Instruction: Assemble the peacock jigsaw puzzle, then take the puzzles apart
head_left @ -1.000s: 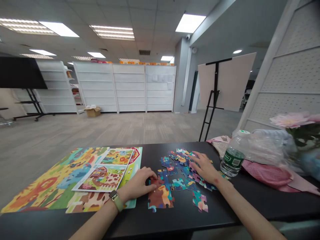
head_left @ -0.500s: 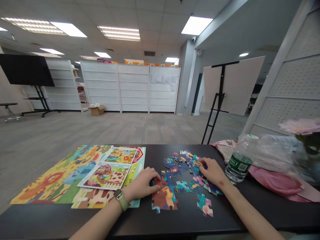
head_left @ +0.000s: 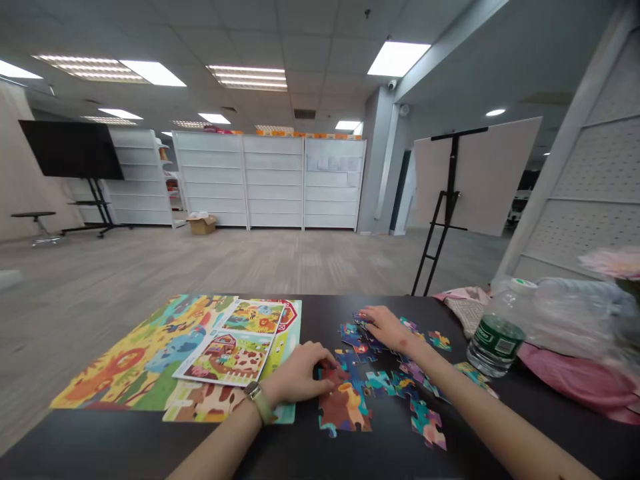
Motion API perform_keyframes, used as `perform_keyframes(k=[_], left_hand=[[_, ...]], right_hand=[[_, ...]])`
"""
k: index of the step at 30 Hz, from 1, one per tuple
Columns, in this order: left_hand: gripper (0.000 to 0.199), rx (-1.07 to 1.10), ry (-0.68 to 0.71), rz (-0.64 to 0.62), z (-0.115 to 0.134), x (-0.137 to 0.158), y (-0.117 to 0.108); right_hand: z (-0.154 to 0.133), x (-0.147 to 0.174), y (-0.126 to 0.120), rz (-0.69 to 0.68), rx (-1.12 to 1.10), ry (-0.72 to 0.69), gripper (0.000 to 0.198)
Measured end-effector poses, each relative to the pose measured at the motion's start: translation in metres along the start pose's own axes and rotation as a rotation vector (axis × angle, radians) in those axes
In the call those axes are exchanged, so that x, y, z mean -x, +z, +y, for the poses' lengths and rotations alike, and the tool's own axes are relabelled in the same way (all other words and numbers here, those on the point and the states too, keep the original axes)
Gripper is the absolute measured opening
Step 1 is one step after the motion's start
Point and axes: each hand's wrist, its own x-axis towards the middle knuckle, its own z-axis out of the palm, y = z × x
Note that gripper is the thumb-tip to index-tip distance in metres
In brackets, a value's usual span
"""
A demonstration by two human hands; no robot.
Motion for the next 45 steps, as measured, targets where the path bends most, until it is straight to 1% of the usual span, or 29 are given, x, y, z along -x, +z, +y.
perform_keyframes(k=[2,4,6,8,11,13,14,15,16,17,18,20,22,26,30,34,38,42,45], left_hand=[[0.039,0.075,0.01,0.017,-0.005,0.002,-0.001],[0.046,0.127,0.014,0.037,-0.009,0.004,-0.002],[0.046,0.144,0.02,0.056,-0.012,0.006,-0.002],[0.043,0.143,0.024,0.076,-0.014,0.007,0.0],[0.039,0.154,0.016,0.107,-0.015,0.006,0.003],[0.05,0.198,-0.015,0.145,-0.015,0.005,0.004],[0.059,0.231,-0.039,0.175,-0.015,0.004,0.004],[0.068,0.261,-0.063,0.212,-0.014,0.003,0.004],[0.075,0.28,-0.085,0.252,-0.014,0.003,0.003],[0.078,0.281,-0.094,0.287,-0.014,0.003,0.001],[0.076,0.263,-0.087,0.309,-0.014,0.003,0.0],[0.066,0.181,-0.035,0.317,-0.014,0.003,-0.001],[0.055,0.083,0.019,0.279,-0.016,0.004,-0.001],[0.038,-0.046,0.017,0.168,-0.017,0.005,0.002],[0.026,-0.053,0.005,0.152,-0.013,0.006,0.002],[0.025,-0.041,-0.009,0.131,-0.01,0.006,0.0],[0.025,0.02,-0.011,0.102,-0.011,0.006,-0.004],[0.034,0.066,-0.027,0.115,-0.013,0.006,-0.006],[0.033,0.101,-0.027,0.152,-0.014,0.006,-0.007]], right_hand=[[-0.005,-0.024,0.001,-0.083,-0.015,0.01,0.039],[-0.006,-0.041,0.0,-0.145,-0.026,0.049,0.029],[-0.004,-0.052,-0.006,-0.167,-0.042,0.093,0.025],[0.0,-0.054,-0.016,-0.148,-0.067,0.133,0.023],[-0.001,-0.046,-0.034,-0.067,-0.136,0.168,0.01],[-0.012,-0.035,-0.04,0.006,-0.216,0.163,0.006],[-0.021,-0.028,-0.038,0.034,-0.268,0.147,0.01],[-0.032,-0.02,-0.034,0.052,-0.327,0.125,0.018],[-0.045,-0.012,-0.026,0.053,-0.39,0.093,0.027],[-0.058,-0.004,-0.017,0.042,-0.448,0.059,0.034],[-0.071,0.004,-0.008,0.025,-0.496,0.029,0.036],[-0.094,0.017,0.01,-0.003,-0.562,-0.012,0.027],[-0.107,0.024,0.019,-0.005,-0.588,-0.027,0.02],[-0.111,0.028,0.018,0.014,-0.554,-0.031,0.014],[-0.109,0.026,0.016,-0.001,-0.528,-0.073,0.012],[-0.108,0.024,0.022,-0.013,-0.538,-0.111,0.01],[-0.106,0.023,0.024,-0.014,-0.58,-0.124,0.007],[-0.107,0.024,0.02,-0.011,-0.639,-0.135,0.007],[-0.109,0.024,0.019,0.0,-0.692,-0.137,0.009]])
